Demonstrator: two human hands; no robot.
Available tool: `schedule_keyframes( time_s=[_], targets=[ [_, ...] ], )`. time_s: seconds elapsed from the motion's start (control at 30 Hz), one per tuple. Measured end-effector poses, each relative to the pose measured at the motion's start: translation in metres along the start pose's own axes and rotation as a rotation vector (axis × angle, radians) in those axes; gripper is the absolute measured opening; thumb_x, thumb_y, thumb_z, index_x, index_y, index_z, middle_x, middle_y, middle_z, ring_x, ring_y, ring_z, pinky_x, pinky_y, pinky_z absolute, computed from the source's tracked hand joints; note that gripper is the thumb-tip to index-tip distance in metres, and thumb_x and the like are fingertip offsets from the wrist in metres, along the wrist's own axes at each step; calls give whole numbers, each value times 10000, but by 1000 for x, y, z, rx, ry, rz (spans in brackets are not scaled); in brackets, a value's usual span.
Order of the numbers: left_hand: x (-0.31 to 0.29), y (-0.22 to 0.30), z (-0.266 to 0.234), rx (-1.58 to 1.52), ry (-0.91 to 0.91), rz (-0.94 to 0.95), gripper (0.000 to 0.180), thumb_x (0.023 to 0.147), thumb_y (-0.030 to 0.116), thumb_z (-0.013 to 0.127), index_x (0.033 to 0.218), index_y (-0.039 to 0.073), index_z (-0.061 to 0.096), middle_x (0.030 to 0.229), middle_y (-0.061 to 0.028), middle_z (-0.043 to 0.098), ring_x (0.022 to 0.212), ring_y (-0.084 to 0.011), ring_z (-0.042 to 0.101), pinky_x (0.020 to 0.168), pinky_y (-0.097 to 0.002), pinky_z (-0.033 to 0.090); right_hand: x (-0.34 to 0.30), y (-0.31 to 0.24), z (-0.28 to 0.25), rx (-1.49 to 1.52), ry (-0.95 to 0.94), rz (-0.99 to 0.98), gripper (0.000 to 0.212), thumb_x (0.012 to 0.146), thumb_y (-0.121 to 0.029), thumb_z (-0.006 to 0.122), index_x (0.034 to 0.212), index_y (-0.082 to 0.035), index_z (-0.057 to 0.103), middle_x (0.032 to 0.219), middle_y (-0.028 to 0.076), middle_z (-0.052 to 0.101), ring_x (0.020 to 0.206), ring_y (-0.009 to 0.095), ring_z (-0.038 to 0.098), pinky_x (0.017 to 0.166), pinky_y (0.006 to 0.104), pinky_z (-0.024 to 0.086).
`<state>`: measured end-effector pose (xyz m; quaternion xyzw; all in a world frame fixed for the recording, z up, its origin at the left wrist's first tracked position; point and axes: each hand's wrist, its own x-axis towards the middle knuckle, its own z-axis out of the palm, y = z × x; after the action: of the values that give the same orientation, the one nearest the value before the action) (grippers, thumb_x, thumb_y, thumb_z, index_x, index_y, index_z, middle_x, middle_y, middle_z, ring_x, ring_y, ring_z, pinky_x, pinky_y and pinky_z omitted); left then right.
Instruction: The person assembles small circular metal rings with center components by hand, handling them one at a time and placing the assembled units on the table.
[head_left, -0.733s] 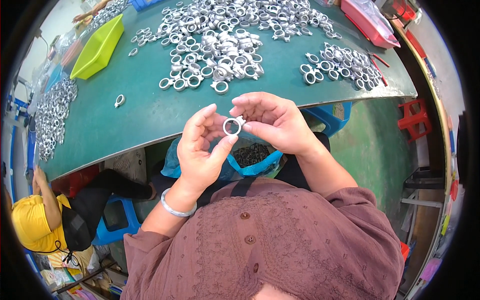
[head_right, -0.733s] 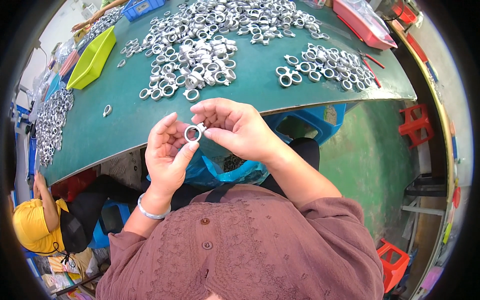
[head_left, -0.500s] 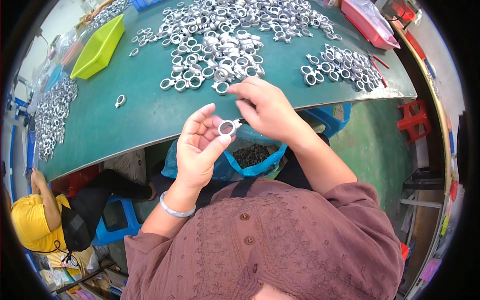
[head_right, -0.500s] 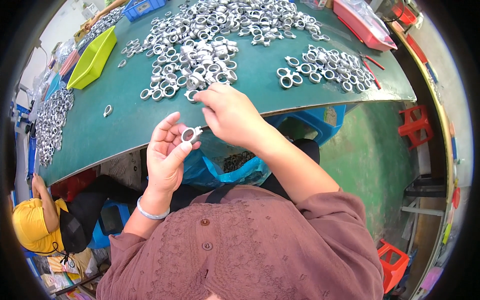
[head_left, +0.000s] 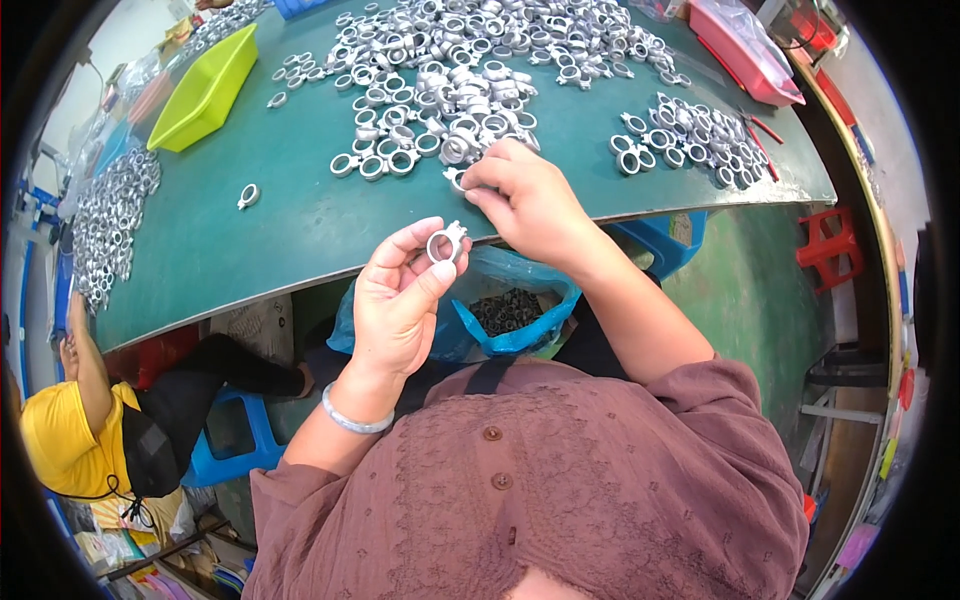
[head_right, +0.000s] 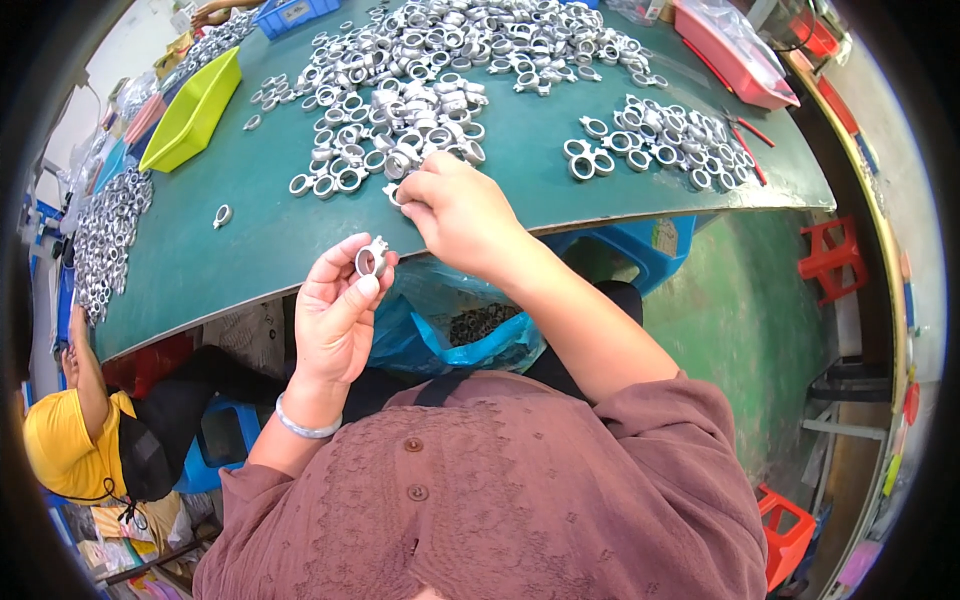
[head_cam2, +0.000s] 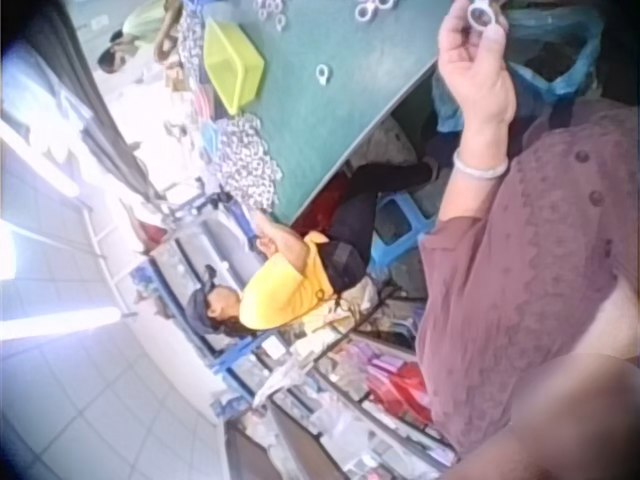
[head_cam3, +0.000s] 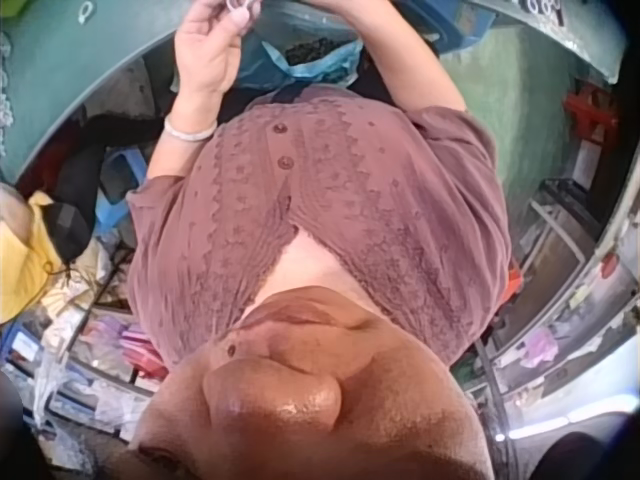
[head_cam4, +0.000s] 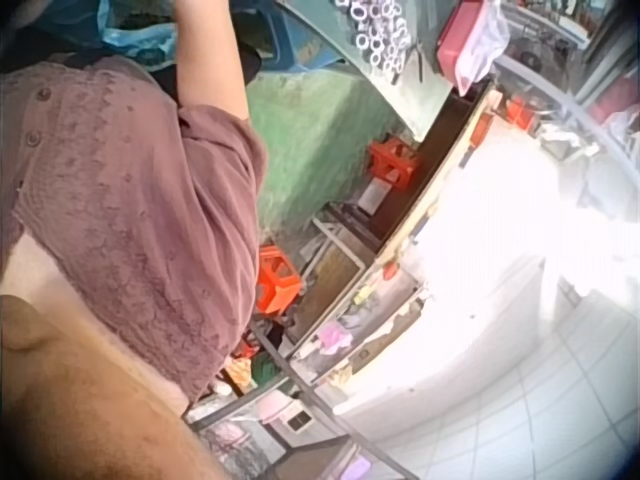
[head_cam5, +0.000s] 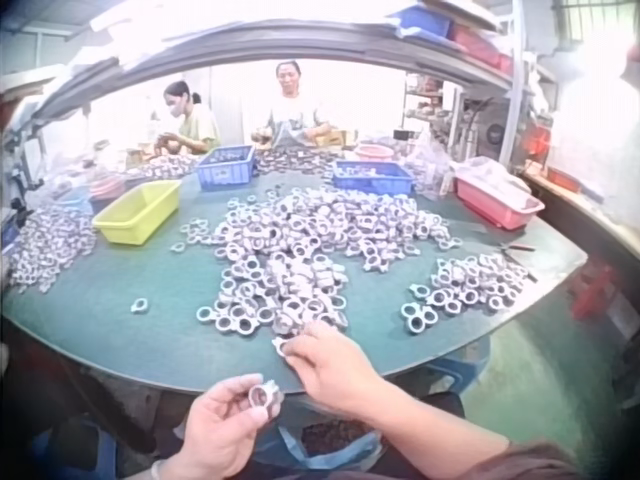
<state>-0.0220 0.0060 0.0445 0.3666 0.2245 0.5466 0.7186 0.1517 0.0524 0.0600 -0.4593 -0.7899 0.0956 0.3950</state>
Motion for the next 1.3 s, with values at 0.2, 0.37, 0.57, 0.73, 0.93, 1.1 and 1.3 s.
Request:
schedule_keyframes(
  time_s=[0.2, 0.37, 0.57, 0.73, 0.93, 1.1, 1.3],
  targets=[
    [5, -5, -1, -44, -29, 11, 315, 773, -41, 592, 1057, 13, 469, 1000, -92, 553, 971, -211, 562, 846, -273, 473, -15, -19, -15, 971, -50, 460, 71, 812, -29, 543, 870, 5, 566, 994, 62, 567, 699, 93, 552, 657, 219, 468],
    [5, -4, 6, -10, -21, 50, 304, 762, -51, 604, 1024, 15, 465, 978, -93, 551, 935, -209, 575, 832, -286, 478, -25, -25, -21, 1181, -66, 501, 116, 814, -73, 570, 882, 21, 562, 749, 61, 590, 663, 87, 556, 612, 216, 467],
    [5, -8, 12, 108, -18, 148, 291, 755, -64, 606, 998, 9, 462, 962, -101, 557, 905, -202, 585, 808, -301, 484, -33, -22, -26, 1387, -42, 566, 111, 820, -69, 560, 890, 18, 560, 749, 82, 592, 657, 122, 577, 589, 229, 477],
    [3, -10, 13, 344, -13, 227, 268, 752, -37, 611, 987, -8, 486, 918, -109, 582, 857, -199, 599, 736, -286, 494, -39, -19, -30, 1500, -23, 571, 117, 823, -55, 546, 914, 18, 552, 773, 92, 594, 672, 139, 583, 584, 239, 481],
    [4, -9, 20, 362, -87, 262, 256, 760, -32, 597, 992, -13, 490, 936, -111, 583, 868, -193, 594, 738, -279, 490, -39, -30, -35, 1646, 42, 640, 181, 816, -72, 555, 979, 6, 539, 777, 61, 596, 635, 109, 553, 562, 217, 460],
    [7, -6, 23, 116, -145, 16, 281, 813, -27, 539, 1082, -18, 460, 1044, -121, 545, 971, -189, 559, 840, -284, 468, -44, -24, -37, 1195, -58, 593, 208, 792, -96, 609, 978, -10, 575, 787, 13, 605, 601, 15, 480, 537, 139, 381],
    [12, -9, 25, -10, -138, -150, 278, 852, 6, 492, 1126, -23, 453, 1044, -131, 554, 976, -216, 567, 851, -283, 477, -42, -22, -37, 1102, 13, 519, 174, 797, -49, 592, 958, 17, 600, 787, 13, 610, 663, 24, 529, 560, 154, 405]
  ],
)
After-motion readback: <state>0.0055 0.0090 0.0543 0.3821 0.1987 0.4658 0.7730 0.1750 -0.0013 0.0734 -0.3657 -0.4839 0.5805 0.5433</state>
